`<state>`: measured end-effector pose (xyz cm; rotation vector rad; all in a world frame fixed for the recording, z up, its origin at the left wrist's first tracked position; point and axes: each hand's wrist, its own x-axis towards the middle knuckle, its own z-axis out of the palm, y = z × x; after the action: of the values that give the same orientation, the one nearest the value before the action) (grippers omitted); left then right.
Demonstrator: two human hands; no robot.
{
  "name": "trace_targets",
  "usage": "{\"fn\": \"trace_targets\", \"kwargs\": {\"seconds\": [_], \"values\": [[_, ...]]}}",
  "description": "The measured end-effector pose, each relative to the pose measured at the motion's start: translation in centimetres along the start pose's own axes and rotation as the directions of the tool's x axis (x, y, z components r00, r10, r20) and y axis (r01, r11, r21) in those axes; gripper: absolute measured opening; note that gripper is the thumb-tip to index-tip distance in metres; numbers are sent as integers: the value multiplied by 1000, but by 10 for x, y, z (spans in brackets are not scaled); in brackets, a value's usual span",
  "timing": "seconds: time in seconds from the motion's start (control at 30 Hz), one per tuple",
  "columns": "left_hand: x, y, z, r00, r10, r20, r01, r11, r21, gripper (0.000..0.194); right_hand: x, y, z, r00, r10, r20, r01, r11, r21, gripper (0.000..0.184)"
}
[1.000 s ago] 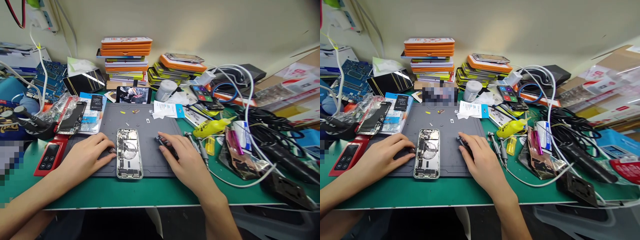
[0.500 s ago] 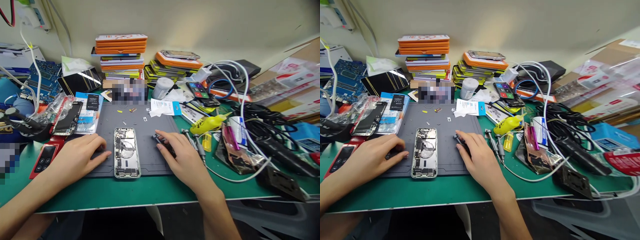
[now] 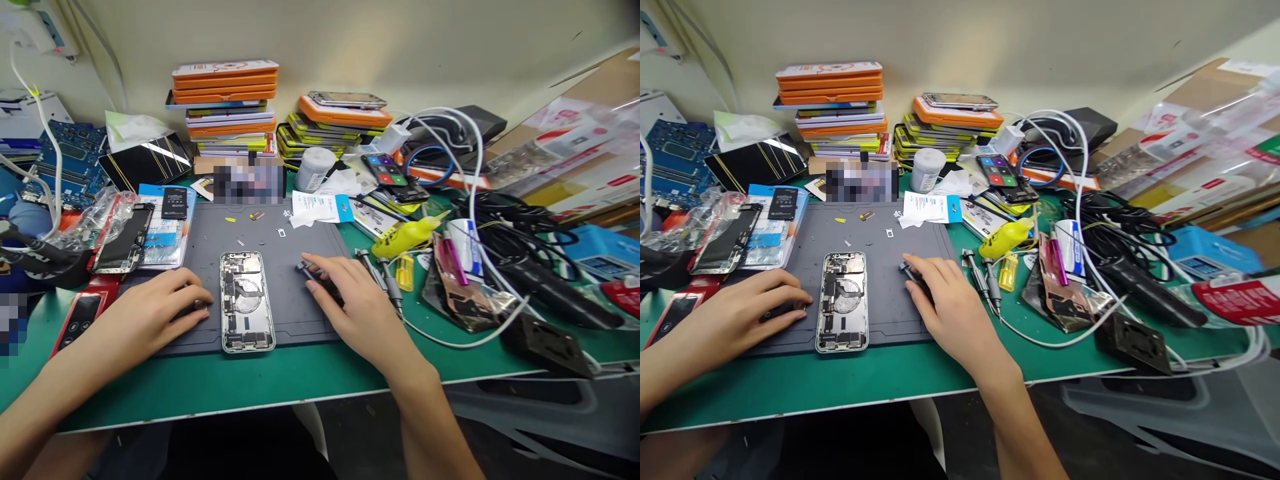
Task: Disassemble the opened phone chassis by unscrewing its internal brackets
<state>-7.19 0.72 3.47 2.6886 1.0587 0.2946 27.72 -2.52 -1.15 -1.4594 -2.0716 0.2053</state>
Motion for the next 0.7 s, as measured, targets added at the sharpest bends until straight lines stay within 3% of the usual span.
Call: {"fn": "trace_targets", "kwargs": {"seconds": [0.33,0.6,0.7], "values": [[-2,4,2,992,-124,4,124,987,-102,32,0,0,-1,1000,-3,8,3,1000,-8,38],[0,10,3,973,-226,48,229,917,-325,23,-1,1,0,1000,-3,4,3,1000,-10,38],[1,9,6,979,-205,20,203,943,-264,24,-1,2,0,1000,-2,6,2,1000,-13,38]]}}
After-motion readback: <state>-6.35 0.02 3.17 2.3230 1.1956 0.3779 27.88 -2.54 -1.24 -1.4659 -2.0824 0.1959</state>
